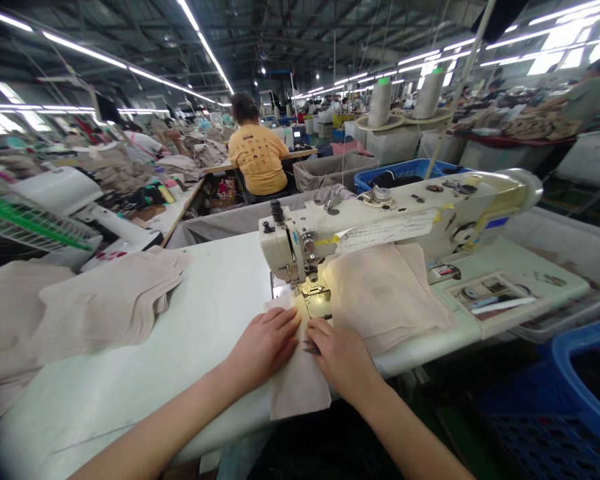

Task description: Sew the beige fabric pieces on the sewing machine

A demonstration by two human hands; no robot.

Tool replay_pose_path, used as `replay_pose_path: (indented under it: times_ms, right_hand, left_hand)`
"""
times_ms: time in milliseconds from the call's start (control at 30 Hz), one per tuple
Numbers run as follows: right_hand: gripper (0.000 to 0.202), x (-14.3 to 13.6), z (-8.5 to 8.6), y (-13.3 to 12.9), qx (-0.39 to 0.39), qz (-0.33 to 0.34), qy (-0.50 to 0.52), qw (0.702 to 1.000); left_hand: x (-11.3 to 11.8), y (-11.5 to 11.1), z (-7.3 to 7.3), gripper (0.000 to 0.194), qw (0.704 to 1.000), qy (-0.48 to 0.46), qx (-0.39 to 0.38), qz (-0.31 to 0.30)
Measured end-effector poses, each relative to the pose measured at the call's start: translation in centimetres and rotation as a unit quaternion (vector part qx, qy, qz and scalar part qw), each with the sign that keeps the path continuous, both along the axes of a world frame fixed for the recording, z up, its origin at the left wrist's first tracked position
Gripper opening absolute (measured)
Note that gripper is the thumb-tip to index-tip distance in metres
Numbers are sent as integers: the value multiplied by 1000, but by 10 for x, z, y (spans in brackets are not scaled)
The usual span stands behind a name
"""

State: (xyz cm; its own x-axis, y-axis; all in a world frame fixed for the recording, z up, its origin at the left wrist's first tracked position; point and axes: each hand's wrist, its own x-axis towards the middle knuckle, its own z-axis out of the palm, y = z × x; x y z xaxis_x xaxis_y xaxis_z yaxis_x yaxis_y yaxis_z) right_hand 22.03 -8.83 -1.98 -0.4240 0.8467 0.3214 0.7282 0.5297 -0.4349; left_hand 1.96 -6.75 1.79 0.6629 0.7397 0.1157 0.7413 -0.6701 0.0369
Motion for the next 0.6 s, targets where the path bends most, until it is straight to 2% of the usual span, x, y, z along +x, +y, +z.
replay_pose_path:
  times_ms: [167, 300, 400, 600]
  right_hand:
    - [37, 3, -4, -11, 21, 19, -35, 999]
    - [36, 3, -5, -10, 15, 23, -58, 998]
    - [35, 1, -1, -1, -19, 24, -75, 997]
    - [28, -9, 18, 28, -77, 18, -86, 993]
  left_hand:
    - [-4, 0, -6, 34, 1000, -1, 26, -6]
    - [-6, 2, -6, 35, 1000, 9, 23, -12]
    - [-7, 10, -5, 34, 1000, 13, 17, -9]
    - [-12, 39, -2, 27, 1000, 1, 19, 0]
